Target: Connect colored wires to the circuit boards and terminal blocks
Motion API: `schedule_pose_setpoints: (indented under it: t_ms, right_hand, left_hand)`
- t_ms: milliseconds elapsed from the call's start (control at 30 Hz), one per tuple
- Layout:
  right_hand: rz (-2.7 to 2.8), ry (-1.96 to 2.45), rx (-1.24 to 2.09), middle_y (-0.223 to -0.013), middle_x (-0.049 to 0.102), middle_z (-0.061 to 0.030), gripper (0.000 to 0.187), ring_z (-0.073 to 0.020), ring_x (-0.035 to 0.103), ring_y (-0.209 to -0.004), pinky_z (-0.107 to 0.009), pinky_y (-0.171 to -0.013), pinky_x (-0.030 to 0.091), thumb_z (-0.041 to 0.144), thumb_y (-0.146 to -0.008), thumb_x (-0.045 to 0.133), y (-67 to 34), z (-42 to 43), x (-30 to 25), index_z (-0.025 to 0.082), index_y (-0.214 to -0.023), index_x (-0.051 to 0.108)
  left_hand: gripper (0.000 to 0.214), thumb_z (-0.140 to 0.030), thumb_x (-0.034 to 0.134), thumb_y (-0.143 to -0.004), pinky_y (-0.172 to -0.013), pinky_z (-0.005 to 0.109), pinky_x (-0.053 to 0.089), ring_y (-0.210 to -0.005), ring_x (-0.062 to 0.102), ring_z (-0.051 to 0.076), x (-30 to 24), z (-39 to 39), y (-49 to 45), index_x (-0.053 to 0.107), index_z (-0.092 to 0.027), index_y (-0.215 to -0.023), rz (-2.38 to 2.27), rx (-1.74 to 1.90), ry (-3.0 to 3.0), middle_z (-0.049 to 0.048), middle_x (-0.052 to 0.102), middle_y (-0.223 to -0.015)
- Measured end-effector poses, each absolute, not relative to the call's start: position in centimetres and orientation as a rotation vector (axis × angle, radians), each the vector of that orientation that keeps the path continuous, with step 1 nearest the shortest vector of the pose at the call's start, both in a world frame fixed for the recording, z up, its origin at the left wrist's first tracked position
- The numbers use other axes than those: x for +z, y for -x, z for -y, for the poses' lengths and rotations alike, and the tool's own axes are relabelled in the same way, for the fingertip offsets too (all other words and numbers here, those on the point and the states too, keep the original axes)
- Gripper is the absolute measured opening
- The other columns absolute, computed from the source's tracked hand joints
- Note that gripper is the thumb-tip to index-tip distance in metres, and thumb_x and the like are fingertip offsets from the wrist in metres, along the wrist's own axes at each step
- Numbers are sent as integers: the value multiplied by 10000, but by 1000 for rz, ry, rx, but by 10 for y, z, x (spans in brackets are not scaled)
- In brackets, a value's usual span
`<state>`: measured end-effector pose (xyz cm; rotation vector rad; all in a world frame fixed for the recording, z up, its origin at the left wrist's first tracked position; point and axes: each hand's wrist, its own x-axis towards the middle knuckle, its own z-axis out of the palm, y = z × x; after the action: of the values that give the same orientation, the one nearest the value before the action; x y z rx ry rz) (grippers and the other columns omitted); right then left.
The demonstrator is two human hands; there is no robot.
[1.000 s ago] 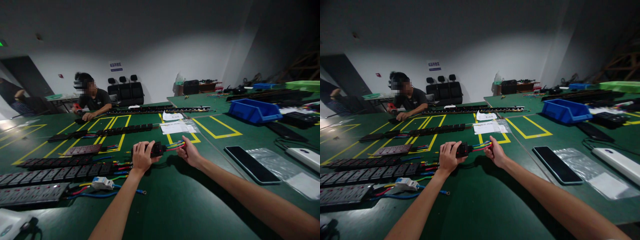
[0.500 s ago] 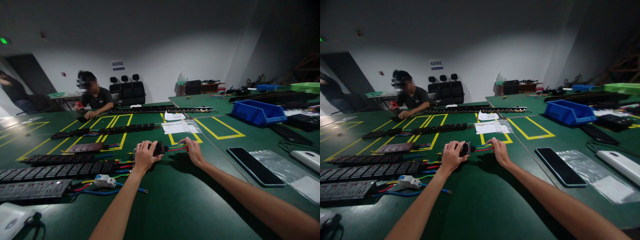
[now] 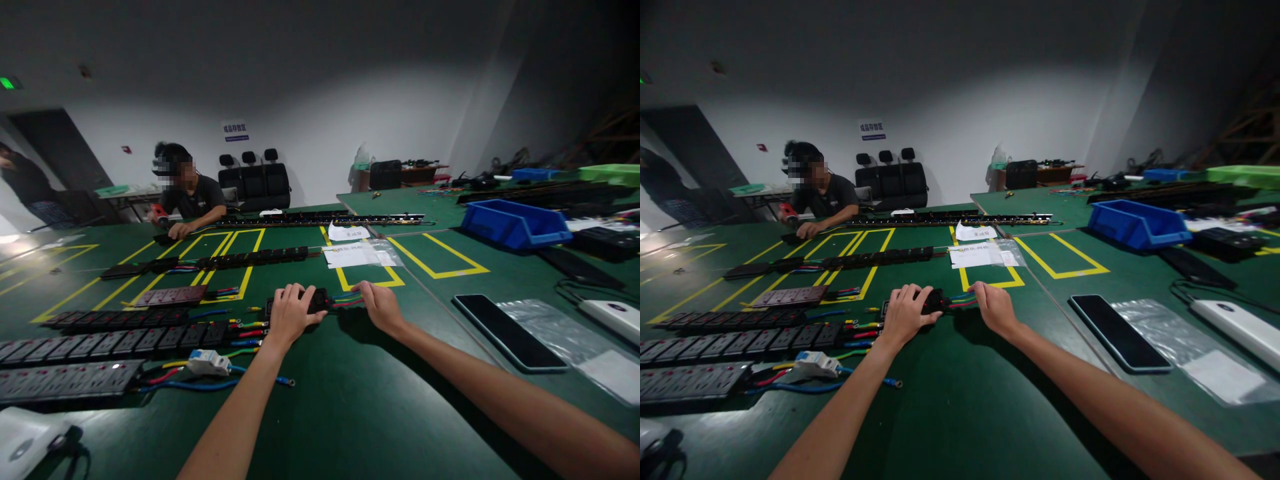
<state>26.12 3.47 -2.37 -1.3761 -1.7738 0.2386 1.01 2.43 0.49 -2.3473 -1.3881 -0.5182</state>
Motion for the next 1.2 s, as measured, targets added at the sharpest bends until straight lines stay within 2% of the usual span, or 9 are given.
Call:
schedule_pose_setpoints:
  t_ms: [100, 267, 467, 1200]
  right_hand:
    - [1823, 1419, 181, -876, 766, -60, 572, -217, 701, -826, -281, -741, 444, 453, -1033, 248, -261, -36, -26, 238, -927, 767]
    - [1841, 1444, 179, -896, 772, -66, 570, -227, 710, -844, -285, -742, 440, 447, -1041, 250, -261, -38, -28, 235, -915, 764]
    - [1868, 1504, 145, -816, 757, -69, 566, -221, 696, -801, -278, -710, 426, 438, -1038, 251, -262, -42, -30, 222, -880, 749]
    - [1879, 1473, 217, -744, 726, -65, 602, -220, 685, -745, -286, -690, 410, 479, -1041, 236, -263, -43, -29, 203, -871, 744]
  left_hand:
    - [558, -636, 590, -886, -814, 398, 378, -976, 538, 273, 4, -25, -11, 609, -210, -1246, 1391, -501, 2350, 98, 617, -1053]
    - [557, -633, 608, -875, -814, 399, 378, -979, 540, 275, 3, -25, -11, 610, -212, -1240, 1394, -495, 2353, 94, 615, -1056]
    - [556, -644, 609, -871, -817, 399, 379, -980, 547, 273, 3, -25, -11, 620, -225, -1235, 1400, -509, 2364, 94, 627, -1066]
    - [556, -645, 596, -883, -835, 400, 386, -1003, 564, 275, 2, -26, -10, 614, -215, -1234, 1411, -507, 2390, 95, 646, -1090]
